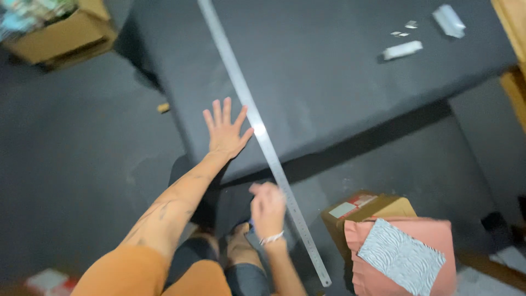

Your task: Measuring and marking fabric with a ruler and pins on a cutting table

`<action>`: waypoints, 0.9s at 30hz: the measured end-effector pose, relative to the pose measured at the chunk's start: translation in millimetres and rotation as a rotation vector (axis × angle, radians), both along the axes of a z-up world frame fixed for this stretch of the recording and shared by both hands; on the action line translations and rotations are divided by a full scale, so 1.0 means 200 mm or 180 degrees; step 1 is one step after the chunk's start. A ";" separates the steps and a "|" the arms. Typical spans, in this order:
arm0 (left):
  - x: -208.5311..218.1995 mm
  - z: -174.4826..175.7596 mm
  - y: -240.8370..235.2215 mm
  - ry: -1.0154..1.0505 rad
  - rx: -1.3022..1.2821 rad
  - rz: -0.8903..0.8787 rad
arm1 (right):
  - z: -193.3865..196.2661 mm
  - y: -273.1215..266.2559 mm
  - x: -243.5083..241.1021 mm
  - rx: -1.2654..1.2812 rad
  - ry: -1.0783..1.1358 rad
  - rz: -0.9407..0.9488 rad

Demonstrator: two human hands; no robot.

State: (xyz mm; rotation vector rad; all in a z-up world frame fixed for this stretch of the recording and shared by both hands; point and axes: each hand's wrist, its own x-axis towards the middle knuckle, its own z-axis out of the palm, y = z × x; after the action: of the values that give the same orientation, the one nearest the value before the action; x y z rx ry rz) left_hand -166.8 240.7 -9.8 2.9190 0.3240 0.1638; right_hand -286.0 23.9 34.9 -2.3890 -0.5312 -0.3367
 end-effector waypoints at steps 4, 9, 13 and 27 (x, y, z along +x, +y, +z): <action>0.05 0.15 0.05 0.0137 -0.0114 -0.0242 | -0.30 0.04 -0.31 0.1468 0.1446 -0.0466; 0.32 0.11 0.29 -0.0359 -0.0368 -0.0570 | -0.99 0.12 -0.15 0.3738 0.3623 -0.3456; 0.52 0.12 0.53 0.0024 -0.0365 -0.0911 | -1.31 0.13 -0.03 0.4197 0.4014 -0.3285; 0.72 0.14 0.82 0.0071 0.0156 -0.1332 | -0.77 0.05 -0.24 0.4726 0.2797 -0.4805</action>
State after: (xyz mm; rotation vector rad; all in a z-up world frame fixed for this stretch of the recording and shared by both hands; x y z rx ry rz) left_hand -22.6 404.6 17.4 2.9582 -0.2930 0.0749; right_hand -333.7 33.5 -119.2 -0.7862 1.4779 -0.1161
